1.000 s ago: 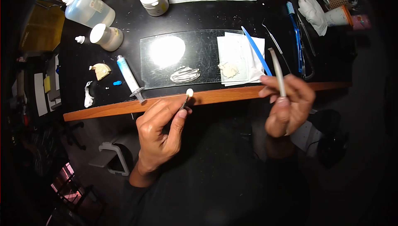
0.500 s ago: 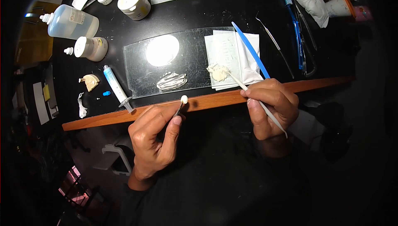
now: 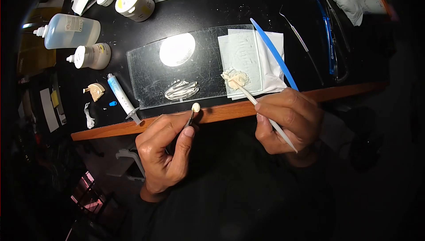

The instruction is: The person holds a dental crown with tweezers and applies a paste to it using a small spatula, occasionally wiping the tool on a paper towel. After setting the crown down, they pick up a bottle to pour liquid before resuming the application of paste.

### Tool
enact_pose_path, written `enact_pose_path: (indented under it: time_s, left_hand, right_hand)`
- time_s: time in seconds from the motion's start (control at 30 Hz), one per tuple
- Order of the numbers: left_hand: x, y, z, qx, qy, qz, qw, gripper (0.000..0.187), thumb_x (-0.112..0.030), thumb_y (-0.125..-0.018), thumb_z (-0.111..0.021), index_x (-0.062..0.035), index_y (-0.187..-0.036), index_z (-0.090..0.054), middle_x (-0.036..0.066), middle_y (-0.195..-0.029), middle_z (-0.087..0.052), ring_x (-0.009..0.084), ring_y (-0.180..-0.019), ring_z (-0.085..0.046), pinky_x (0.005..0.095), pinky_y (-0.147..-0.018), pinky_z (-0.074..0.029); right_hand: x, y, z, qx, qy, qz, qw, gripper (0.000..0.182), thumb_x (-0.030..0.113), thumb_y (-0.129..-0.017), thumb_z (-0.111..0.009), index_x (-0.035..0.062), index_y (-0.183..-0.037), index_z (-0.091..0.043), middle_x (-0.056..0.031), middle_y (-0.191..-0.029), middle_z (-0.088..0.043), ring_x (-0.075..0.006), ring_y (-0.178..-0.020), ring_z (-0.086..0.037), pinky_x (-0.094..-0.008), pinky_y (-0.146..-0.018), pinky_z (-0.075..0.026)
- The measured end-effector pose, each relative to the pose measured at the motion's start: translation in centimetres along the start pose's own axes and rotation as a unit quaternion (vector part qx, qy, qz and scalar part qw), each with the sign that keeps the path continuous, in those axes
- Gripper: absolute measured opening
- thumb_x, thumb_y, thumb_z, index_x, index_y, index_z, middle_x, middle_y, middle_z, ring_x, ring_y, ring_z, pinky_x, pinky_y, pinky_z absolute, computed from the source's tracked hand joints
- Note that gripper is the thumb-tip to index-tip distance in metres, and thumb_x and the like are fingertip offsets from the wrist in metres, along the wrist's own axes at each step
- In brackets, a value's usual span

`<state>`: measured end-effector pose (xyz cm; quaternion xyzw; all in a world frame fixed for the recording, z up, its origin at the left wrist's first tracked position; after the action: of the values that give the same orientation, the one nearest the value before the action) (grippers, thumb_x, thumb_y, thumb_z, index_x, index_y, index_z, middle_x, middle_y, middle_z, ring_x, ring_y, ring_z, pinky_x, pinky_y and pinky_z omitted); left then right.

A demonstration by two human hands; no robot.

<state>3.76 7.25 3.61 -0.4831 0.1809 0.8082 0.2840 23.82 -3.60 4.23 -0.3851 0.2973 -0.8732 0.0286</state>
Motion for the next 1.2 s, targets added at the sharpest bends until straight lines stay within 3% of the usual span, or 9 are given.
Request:
enact_pose_path:
  time_s: [0.17,0.27,0.6,0.8,0.83,1.0,1.2]
  left_hand:
    - [-0.1,0.0,0.0,0.000,-0.002,-0.004,1.000,0.026,-0.004,-0.096,-0.067,0.0080,-0.116,-0.078,0.015,-0.087,-0.075,0.0178,-0.079,-0.068,0.0295,-0.078,-0.048]
    - [-0.1,-0.1,0.1,0.005,-0.005,-0.061,0.998,0.024,0.006,-0.091,-0.073,0.0091,-0.114,-0.077,0.017,-0.088,-0.075,0.0205,-0.075,-0.071,0.0284,-0.070,-0.053]
    - [0.1,0.0,0.1,-0.006,0.024,-0.079,0.997,0.025,0.005,-0.089,-0.075,0.0064,-0.113,-0.079,0.011,-0.079,-0.071,0.0170,-0.067,-0.064,0.0292,-0.062,-0.047]
    - [0.4,0.1,0.1,-0.007,0.032,-0.077,0.996,0.025,0.005,-0.089,-0.075,0.0046,-0.114,-0.080,0.011,-0.078,-0.071,0.0167,-0.065,-0.062,0.0295,-0.061,-0.046]
    - [0.4,0.1,0.1,-0.006,0.031,-0.078,0.996,0.025,0.005,-0.089,-0.075,0.0048,-0.114,-0.080,0.011,-0.078,-0.071,0.0167,-0.065,-0.063,0.0295,-0.061,-0.046]
    - [0.1,0.1,0.1,0.001,0.041,-0.031,0.999,0.023,0.005,-0.092,-0.069,0.0075,-0.112,-0.079,0.015,-0.087,-0.075,0.0188,-0.076,-0.068,0.0302,-0.070,-0.050]
    - [0.6,0.1,0.1,-0.012,0.041,-0.076,0.996,0.025,0.004,-0.090,-0.074,0.0057,-0.115,-0.079,0.012,-0.079,-0.072,0.0175,-0.068,-0.066,0.0296,-0.062,-0.048]
  right_hand:
    - [0.0,0.1,-0.1,-0.001,0.014,-0.004,1.000,0.027,-0.002,-0.069,-0.075,0.0060,-0.096,-0.073,-0.0048,-0.088,-0.072,-0.0178,-0.069,-0.073,-0.0293,-0.060,-0.061]
    - [0.0,0.2,0.0,0.001,0.010,-0.011,1.000,0.029,-0.003,-0.069,-0.075,0.0065,-0.097,-0.074,-0.0043,-0.089,-0.072,-0.0183,-0.070,-0.073,-0.0298,-0.061,-0.062]
    - [0.3,-0.1,-0.1,0.034,-0.030,0.010,0.999,0.029,-0.005,-0.077,-0.074,0.0050,-0.104,-0.072,-0.0086,-0.096,-0.072,-0.0194,-0.072,-0.075,-0.0296,-0.061,-0.062]
    - [1.5,-0.6,-0.1,0.047,-0.145,0.055,0.987,0.017,0.005,-0.090,-0.077,0.0057,-0.105,-0.071,-0.0074,-0.095,-0.072,-0.0176,-0.073,-0.076,-0.0286,-0.058,-0.061]
    - [1.7,-0.7,-0.5,0.031,-0.156,0.076,0.984,0.014,0.015,-0.095,-0.080,0.0063,-0.103,-0.072,-0.0060,-0.092,-0.073,-0.0160,-0.072,-0.076,-0.0276,-0.056,-0.060]
    - [1.7,-0.4,-1.5,0.032,-0.145,0.107,0.983,0.016,0.021,-0.096,-0.082,0.0067,-0.100,-0.075,-0.0067,-0.094,-0.075,-0.0152,-0.071,-0.076,-0.0273,-0.056,-0.061]
    - [1.4,-0.1,-1.7,0.044,-0.151,0.122,0.980,0.018,0.018,-0.094,-0.083,0.0059,-0.105,-0.077,-0.0087,-0.097,-0.075,-0.0160,-0.073,-0.076,-0.0277,-0.057,-0.061]
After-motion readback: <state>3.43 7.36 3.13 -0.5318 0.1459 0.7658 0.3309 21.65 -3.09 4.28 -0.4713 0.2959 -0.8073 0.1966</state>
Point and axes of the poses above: each hand's wrist, its own y-axis away from the middle knuckle, its own z-axis out of the back of the hand, x = y × z, the point moved 7 cm from there along -y, towards the middle knuckle
